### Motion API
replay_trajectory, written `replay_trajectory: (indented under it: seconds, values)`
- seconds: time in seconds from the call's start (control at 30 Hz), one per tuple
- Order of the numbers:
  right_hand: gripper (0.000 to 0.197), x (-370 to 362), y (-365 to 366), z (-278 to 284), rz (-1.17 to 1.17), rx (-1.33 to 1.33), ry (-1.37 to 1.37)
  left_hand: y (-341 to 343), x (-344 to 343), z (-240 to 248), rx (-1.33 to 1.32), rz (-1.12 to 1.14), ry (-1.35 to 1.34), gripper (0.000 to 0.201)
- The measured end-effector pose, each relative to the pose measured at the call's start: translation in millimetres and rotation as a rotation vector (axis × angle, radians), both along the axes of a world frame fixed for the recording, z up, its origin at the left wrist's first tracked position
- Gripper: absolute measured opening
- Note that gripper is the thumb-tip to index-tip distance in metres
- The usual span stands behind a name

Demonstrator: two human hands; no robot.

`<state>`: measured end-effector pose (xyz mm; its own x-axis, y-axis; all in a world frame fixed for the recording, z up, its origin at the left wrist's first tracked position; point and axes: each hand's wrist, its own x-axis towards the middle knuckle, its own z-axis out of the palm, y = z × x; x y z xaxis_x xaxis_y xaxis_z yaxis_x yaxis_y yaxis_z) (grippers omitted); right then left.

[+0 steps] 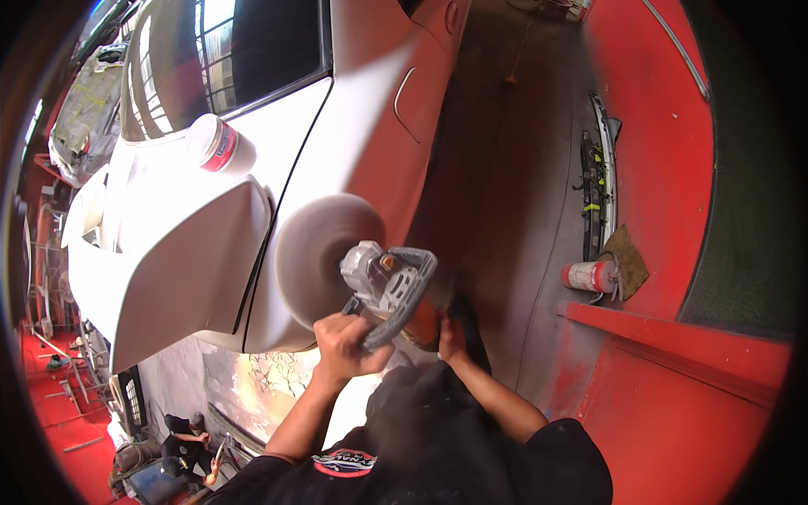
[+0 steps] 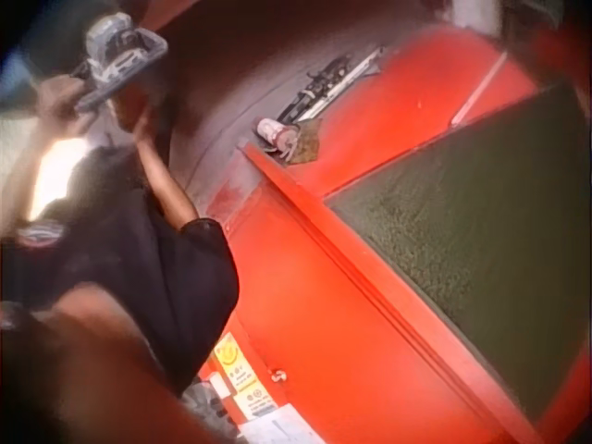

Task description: The person uses a rotary polisher to buff the rear quarter panel of a white car. They apply compound from a small container, then move the polisher in overlapping circular motions across the panel, periodically pausing to touch the surface and reapply compound.

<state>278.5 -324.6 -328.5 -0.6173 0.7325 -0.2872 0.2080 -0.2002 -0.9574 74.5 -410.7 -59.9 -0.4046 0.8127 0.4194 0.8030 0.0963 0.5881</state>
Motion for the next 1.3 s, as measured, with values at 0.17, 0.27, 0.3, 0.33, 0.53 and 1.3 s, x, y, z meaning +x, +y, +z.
replay_trajectory:
  seconds: [0.17, 0.27, 0.3, 0.33, 0.53, 1.3]
  values:
    - [0.069, -42, 125, -12, -0.034, 0.066, -0.043, 108, -36, 8, 0.033, 0.118, -0.055, 0.019]
    - [0.072, -73, 189, -2, -0.020, 0.121, -0.054, 153, -60, 6, 0.025, 0.176, -0.126, 0.023]
    - [0.072, -84, 209, 15, 0.001, 0.045, -0.029, 164, -67, 5, 0.022, 0.214, -0.155, 0.024]
    - [0.073, -91, 226, 35, 0.024, -0.047, -0.005, 178, -69, 16, 0.007, 0.221, -0.187, 0.025]
    - [0.077, -100, 262, 125, 0.064, -0.321, -0.032, 198, -63, 12, 0.122, 0.389, -0.190, 0.024]
    - [0.085, -11, 109, 249, 0.842, 0.447, -0.412, -99, 81, -4, 0.482, 0.451, -0.190, 0.020]
